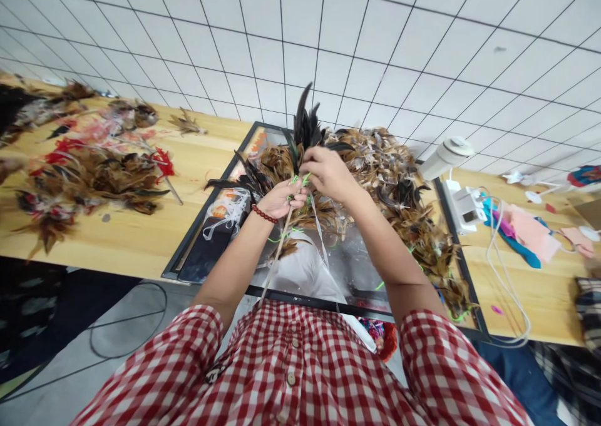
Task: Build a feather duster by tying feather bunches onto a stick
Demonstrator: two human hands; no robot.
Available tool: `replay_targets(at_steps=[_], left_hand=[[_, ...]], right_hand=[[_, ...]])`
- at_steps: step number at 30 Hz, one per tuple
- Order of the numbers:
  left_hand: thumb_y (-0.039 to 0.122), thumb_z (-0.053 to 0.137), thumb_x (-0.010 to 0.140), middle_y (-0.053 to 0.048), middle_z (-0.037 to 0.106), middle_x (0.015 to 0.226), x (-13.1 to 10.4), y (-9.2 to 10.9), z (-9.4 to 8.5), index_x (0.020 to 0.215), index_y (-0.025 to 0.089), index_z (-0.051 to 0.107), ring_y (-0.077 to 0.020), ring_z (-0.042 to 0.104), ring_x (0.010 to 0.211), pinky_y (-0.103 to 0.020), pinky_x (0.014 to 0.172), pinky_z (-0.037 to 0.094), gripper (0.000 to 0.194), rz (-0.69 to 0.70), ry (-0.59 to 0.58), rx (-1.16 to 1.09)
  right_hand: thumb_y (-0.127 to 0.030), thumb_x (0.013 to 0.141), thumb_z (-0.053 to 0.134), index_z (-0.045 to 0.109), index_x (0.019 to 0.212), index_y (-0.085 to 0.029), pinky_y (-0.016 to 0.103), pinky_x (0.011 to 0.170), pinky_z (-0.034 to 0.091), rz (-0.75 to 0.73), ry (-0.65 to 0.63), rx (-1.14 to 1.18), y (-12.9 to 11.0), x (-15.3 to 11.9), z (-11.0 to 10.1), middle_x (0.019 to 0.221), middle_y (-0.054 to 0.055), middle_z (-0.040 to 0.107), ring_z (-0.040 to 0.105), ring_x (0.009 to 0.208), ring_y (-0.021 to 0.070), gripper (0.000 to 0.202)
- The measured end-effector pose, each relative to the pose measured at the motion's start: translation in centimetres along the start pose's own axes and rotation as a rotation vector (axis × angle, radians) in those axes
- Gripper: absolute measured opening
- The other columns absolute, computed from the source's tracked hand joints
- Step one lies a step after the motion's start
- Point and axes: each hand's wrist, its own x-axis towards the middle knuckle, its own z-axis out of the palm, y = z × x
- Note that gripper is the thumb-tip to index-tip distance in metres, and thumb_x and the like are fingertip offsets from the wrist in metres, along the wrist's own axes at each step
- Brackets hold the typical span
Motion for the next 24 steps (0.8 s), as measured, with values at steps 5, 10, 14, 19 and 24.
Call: replay_targets(at_steps=[5,10,14,19,24], left_hand=[[0.02,0.093,0.067,0.001,0.055,0.07,0.2,0.4,-0.2,0.081,0.012,0.055,-0.0021,0.045,0.053,-0.009,0.042,0.026,0.041,0.058,0.024,0.039],[0.023,0.092,0.068,0.002,0.054,0.07,0.6,-0.3,-0.2,0.078,0.012,0.054,-0.0025,0.046,0.054,-0.011,0.043,0.027,0.041,0.065,0.073,0.182],[0.023,0.092,0.067,0.005,0.048,0.066,1.3,-1.5,0.4,0.075,0.014,0.05,-0.0028,0.044,0.052,-0.013,0.044,0.026,0.044,0.077,0.119,0.315],[0.018,0.088,0.07,0.008,0.048,0.065,1.3,-4.1,2.2,0.083,0.018,0.047,-0.0036,0.043,0.051,-0.014,0.047,0.029,0.044,-0.022,0.192,0.577],[0.02,0.087,0.067,0.008,0.053,0.066,-0.6,-4.9,4.0,0.085,0.018,0.055,-0.0075,0.049,0.059,-0.018,0.055,0.038,0.038,-0.143,-0.081,0.852]], right_hand=[[-0.054,0.096,0.054,0.066,0.12,-0.024,0.041,0.089,0.054,0.632,0.242,0.559,-1.4,-4.9,3.7,0.103,0.01,0.066,0.063,0.096,0.0225,0.041],[-0.063,0.089,0.06,0.067,0.103,-0.018,0.024,0.053,0.038,0.777,-0.186,0.891,-3.0,-7.9,2.8,0.072,0.0,0.059,0.041,0.052,0.0099,0.047],[-0.04,0.096,0.053,0.071,0.085,-0.016,0.027,0.065,0.038,0.442,-0.248,0.17,-4.1,-6.2,-2.1,0.074,0.004,0.063,0.052,0.066,0.0141,0.032],[-0.021,0.091,0.054,0.077,0.091,-0.018,0.027,0.071,0.039,0.186,-0.527,-0.317,-4.1,-0.5,-5.3,0.102,0.009,0.074,0.063,0.087,0.018,0.024],[-0.04,0.076,0.077,0.079,0.079,-0.018,0.025,0.071,0.043,0.271,-0.944,0.061,1.3,2.0,-4.7,0.075,0.001,0.075,0.063,0.072,0.0136,0.022]])
